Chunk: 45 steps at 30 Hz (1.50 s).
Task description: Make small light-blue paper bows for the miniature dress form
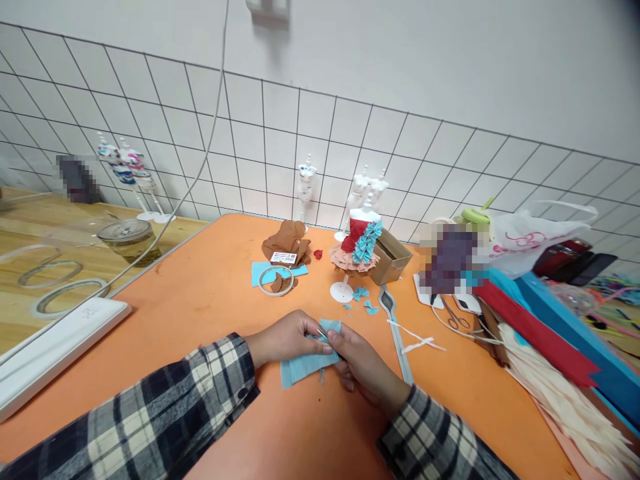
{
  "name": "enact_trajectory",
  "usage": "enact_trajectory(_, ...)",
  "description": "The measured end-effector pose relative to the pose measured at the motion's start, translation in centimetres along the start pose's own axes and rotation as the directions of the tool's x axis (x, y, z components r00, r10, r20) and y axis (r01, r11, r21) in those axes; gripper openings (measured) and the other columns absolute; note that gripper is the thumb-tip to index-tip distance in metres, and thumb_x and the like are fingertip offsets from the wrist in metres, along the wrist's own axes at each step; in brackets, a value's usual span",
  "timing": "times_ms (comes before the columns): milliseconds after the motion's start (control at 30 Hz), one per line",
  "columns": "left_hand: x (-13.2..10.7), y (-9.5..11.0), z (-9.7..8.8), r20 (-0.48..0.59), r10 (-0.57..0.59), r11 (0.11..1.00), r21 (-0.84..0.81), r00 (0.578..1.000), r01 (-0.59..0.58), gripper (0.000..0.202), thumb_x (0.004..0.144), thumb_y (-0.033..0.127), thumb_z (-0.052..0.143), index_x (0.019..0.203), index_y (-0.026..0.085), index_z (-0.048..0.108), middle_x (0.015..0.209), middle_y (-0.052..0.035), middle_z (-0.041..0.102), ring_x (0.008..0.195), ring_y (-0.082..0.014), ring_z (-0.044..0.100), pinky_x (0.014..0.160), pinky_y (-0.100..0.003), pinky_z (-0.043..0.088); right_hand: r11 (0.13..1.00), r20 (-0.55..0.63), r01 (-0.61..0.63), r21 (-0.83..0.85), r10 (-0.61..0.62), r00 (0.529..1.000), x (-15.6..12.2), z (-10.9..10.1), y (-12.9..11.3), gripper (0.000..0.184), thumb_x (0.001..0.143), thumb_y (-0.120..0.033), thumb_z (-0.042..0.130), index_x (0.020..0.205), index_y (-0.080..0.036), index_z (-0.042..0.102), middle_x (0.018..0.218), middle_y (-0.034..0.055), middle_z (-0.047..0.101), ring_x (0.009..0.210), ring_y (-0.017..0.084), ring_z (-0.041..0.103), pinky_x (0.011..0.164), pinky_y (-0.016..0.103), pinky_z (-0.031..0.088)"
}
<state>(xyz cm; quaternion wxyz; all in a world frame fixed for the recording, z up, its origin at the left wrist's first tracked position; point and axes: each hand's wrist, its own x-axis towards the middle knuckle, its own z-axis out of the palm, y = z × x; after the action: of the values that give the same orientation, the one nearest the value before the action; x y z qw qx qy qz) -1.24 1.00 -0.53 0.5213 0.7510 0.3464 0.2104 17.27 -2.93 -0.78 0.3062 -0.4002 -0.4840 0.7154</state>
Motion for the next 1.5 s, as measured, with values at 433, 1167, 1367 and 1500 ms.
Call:
enact_trajectory(433,0.5,-0.8,0.1,-0.125,-0.026,0.998,-0.063,0.992,0.018,0.034,0.079,0.042,0.067,0.097,0.014,0.075,0.089,-0.0051,0.075,0.077,-0.0182,0.065,0.069,-0.024,0.049,0.999,-0.118,0.007,-0.054,-0.013,0.993,0.1,-1.1,-1.2,0.039,0.08,-0.056,0.061,0.097,-0.024,0.048,0.05,-0.0125,0.025,0.039,0.006,0.014,0.033,0.016,0.013)
enact_trajectory(1167,2.2,-1.9,-2.2,-0.642,0.258,0.912,0.409,0.722,0.038,0.038,0.082,0.038,0.062,0.116,0.021,0.063,0.119,-0.0085,0.064,0.111,-0.0264,0.054,0.096,-0.04,0.04,0.728,0.037,0.259,-0.634,-0.306,0.951,3.6,-2.0,-1.3,0.023,0.083,-0.038,0.056,0.07,-0.018,0.054,0.062,-0.0033,0.049,0.054,0.01,0.04,0.053,0.023,0.028)
enact_trajectory(1367,0.5,-1.9,-4.6,-0.499,0.174,0.923,0.383,0.849,0.036,0.029,0.083,0.046,0.059,0.08,0.018,0.065,0.081,-0.004,0.065,0.081,-0.0205,0.058,0.077,-0.033,0.044,0.281,-0.171,-0.057,-0.958,-0.4,0.9,5.2,-1.6,-1.1,0.015,0.086,-0.032,0.053,0.092,-0.023,0.063,0.086,0.0028,0.069,0.079,0.019,0.059,0.062,0.025,0.031)
enact_trajectory(1500,-0.1,-1.7,-4.1,-0.218,0.2,0.767,0.642,0.955,-0.014,0.029,0.067,0.047,0.076,0.083,0.023,0.069,0.096,-0.003,0.065,0.098,-0.0252,0.055,0.09,-0.038,0.035,0.263,-0.214,-0.112,-0.958,-0.404,0.89,4.9,-1.2,-1.3,0.032,0.087,-0.039,0.054,0.116,-0.024,0.055,0.098,0.0042,0.07,0.086,0.021,0.063,0.066,0.027,0.035)
